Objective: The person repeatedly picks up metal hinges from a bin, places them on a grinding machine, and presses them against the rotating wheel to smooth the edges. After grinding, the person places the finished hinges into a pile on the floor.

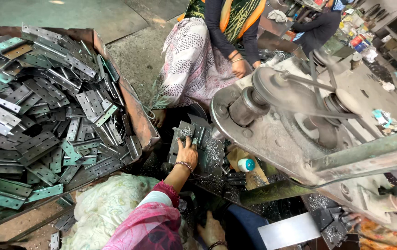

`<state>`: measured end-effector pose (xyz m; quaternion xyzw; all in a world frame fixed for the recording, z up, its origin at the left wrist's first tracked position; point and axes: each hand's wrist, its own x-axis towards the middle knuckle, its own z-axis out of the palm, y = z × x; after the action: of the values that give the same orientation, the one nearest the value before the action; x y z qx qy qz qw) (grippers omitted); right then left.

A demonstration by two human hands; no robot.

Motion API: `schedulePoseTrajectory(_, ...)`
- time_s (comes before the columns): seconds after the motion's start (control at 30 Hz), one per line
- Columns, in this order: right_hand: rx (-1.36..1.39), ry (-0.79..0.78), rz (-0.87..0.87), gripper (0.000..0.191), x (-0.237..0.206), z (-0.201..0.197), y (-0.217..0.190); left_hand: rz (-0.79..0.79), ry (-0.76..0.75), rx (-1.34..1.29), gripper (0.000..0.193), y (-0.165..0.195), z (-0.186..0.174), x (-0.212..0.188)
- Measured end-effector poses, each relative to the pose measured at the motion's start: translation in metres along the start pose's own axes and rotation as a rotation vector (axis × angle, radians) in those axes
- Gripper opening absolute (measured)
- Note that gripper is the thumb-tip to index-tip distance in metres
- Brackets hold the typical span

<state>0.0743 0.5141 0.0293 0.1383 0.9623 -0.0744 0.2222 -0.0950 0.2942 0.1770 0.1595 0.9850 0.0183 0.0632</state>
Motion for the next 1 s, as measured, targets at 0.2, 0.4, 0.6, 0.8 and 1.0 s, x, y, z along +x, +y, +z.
schedulePoseTrajectory(0.2, 0.023, -0.01, 0.008, 0.087, 0.007, 0.024, 0.003, -0.005, 0.044, 0.062, 0.044, 0.003, 0.002, 0.003)
schedulePoseTrajectory(0.4, 0.08, -0.046, -0.01, 0.099, 0.008, 0.051, -0.012, 0.011, 0.036, 0.022, 0.045, 0.0, 0.007, 0.004)
schedulePoseTrajectory(0.6, 0.101, -0.119, 0.0, 0.104, -0.001, 0.025, -0.009, -0.021, 0.444, -0.259, 0.051, -0.029, 0.023, -0.027)
schedulePoseTrajectory(0.8, -0.092, -0.007, -0.094, 0.081, 0.008, -0.018, -0.006, -0.309, 0.526, -0.479, 0.031, -0.132, 0.048, -0.078)
schedulePoseTrajectory(1.0, -0.191, -0.091, -0.12, 0.074, 0.027, -0.043, -0.015, -0.633, 0.375, -0.441, 0.026, -0.228, 0.128, -0.151)
